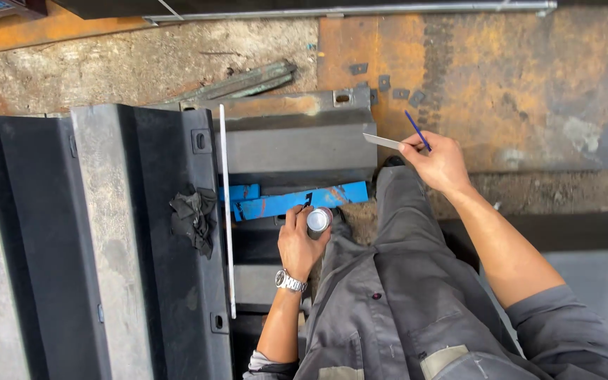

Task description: Painting identification numbers on industrial metal components using white paint and a brush.

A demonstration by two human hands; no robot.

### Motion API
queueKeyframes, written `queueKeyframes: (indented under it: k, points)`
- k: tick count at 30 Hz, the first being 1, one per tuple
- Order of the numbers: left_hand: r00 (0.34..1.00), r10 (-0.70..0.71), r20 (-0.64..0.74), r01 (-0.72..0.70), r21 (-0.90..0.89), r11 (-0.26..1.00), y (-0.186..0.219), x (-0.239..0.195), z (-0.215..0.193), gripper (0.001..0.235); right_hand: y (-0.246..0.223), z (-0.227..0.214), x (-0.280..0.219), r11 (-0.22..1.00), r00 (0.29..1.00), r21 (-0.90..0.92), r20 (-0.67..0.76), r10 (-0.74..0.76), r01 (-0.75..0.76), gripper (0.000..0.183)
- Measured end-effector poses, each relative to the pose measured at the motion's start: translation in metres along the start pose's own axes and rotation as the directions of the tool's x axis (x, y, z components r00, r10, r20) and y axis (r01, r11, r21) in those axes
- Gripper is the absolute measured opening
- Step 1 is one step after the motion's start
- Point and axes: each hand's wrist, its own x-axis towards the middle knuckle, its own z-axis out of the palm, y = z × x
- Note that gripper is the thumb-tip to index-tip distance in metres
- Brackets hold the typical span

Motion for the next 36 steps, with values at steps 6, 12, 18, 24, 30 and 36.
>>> queueKeyframes:
  k: [6, 12, 18, 24, 30, 36]
  points:
    - [0.990, -0.121, -0.073, 0.120, -0.018, 0.993, 0.024, 0.080, 0.036, 0.060, 0.011, -0.034, 0.137, 0.995, 0.996, -0.101, 0.078, 0.033, -0.025, 0.024]
    - [0.844, -0.504, -0.183, 0.500, -0.074, 0.863, 0.077, 0.146, 0.095, 0.059, 0.007, -0.047, 0.289, 0.940, 0.899, -0.307, 0.439, -0.001, 0.151, 0.027]
    - [0.563, -0.759, -0.327, 0.743, -0.202, 0.638, 0.145, 0.177, 0.147, 0.058, -0.042, -0.045, 0.372, 0.767, 0.619, -0.302, 0.771, -0.152, 0.565, 0.024]
    - [0.330, -0.852, -0.407, 0.810, -0.342, 0.477, 0.197, 0.173, 0.200, 0.057, -0.030, 0.005, 0.405, 0.652, 0.373, -0.201, 0.918, -0.135, 0.731, 0.024]
    - [0.127, -0.884, -0.449, 0.835, -0.433, 0.339, 0.245, 0.155, 0.232, 0.057, -0.012, 0.055, 0.360, 0.599, 0.182, -0.056, 0.972, -0.151, 0.799, 0.019]
    - [0.051, -0.914, -0.403, 0.852, -0.460, 0.250, 0.271, 0.139, 0.255, 0.058, 0.013, 0.042, 0.328, 0.621, 0.077, 0.042, 0.983, -0.164, 0.783, 0.018]
